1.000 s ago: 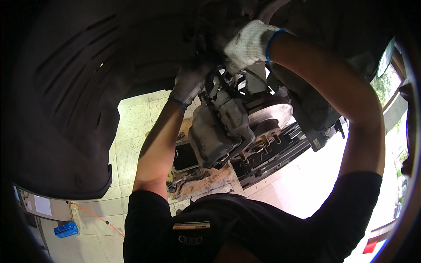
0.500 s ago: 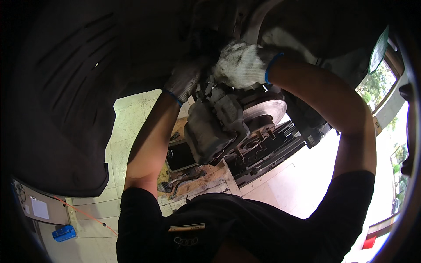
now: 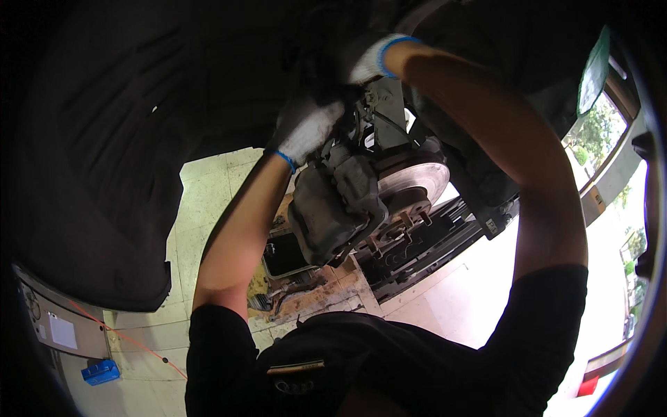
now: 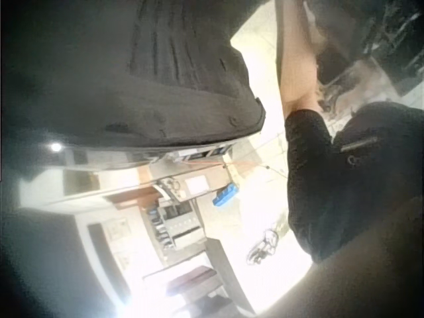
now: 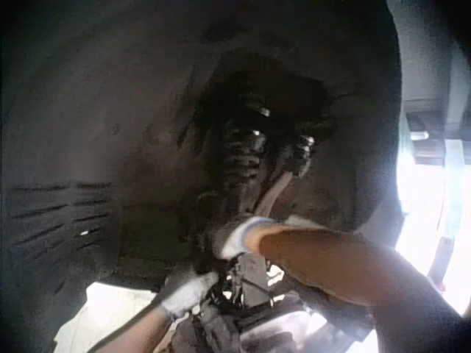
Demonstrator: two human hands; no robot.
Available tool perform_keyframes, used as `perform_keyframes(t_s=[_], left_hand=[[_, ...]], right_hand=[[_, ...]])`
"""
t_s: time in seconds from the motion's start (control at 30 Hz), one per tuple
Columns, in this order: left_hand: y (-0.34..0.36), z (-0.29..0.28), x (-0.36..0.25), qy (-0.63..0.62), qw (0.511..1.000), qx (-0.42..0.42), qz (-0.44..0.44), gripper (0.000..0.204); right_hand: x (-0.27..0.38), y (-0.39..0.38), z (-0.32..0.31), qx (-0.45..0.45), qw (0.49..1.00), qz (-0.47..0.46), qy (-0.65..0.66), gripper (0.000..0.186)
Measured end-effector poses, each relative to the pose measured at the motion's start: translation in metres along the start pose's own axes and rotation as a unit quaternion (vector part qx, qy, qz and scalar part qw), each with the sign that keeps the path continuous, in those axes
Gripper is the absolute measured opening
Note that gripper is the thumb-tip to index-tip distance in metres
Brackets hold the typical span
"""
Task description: The person retrieves a roll of black tape from a cabinet, tears off a piece, and walks to a car on a lift. They apply the tape to the brake caliper area, then use a wrench to tighten bolts on the brake assembly. The person continues adjusting components around the brake disc and caliper.
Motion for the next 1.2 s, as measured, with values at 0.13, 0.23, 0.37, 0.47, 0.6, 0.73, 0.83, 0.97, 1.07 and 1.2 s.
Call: perform_keyframes(t_s=[0.13,0.23,0.37,0.47,0.6,0.73,0.83,0.97,1.07,1.2], left_hand=[[-0.012,-0.003,-0.012,0.015,0.997,-0.078,0.026,0.064],[-0.015,-0.002,-0.016,0.014,0.994,-0.09,0.067,0.064],[-0.009,-0.001,-0.012,-0.004,0.995,-0.061,0.082,0.06],[-0.002,-0.004,-0.009,0.043,0.992,-0.081,0.089,0.056],[0.001,-0.006,0.003,-0.046,0.987,-0.08,0.131,0.053],[0.001,-0.008,0.018,-0.018,0.977,-0.142,0.156,0.056],[0.011,0.002,0.037,-0.027,0.99,-0.108,0.091,0.058],[0.015,0.01,0.034,0.195,0.947,-0.137,0.213,0.041],[0.015,0.012,0.03,0.217,0.914,-0.17,0.297,0.032],[0.016,0.007,0.032,0.155,0.925,-0.187,0.291,0.035]], right_hand=[[0.004,0.059,0.024,0.096,0.995,-0.038,0.004,0.028],[-0.003,0.075,0.03,0.095,0.995,-0.034,0.025,0.025],[-0.002,0.075,0.026,0.081,0.996,-0.032,0.022,0.022],[0.0,0.08,0.013,0.054,0.998,-0.026,0.005,0.019],[-0.013,0.071,-0.002,-0.062,0.996,0.024,-0.051,0.016],[-0.01,0.013,0.002,-0.211,0.976,-0.016,-0.049,0.03],[0.023,-0.036,0.011,-0.237,0.959,-0.047,-0.149,0.025],[0.048,-0.063,0.008,-0.163,0.983,-0.009,-0.081,0.02],[0.072,-0.086,0.005,-0.304,0.948,-0.039,-0.086,0.02],[0.095,-0.083,0.025,-0.248,0.945,-0.154,-0.149,0.023]])
Point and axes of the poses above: each hand's wrist, its own y-axis towards the middle knuckle, its own z-axis out of the palm, x = y × z, the point moved 6 cm from there along y, towards the middle knuckle, and after that the axes turned 2 degrees about y, right-handed, at the moved point
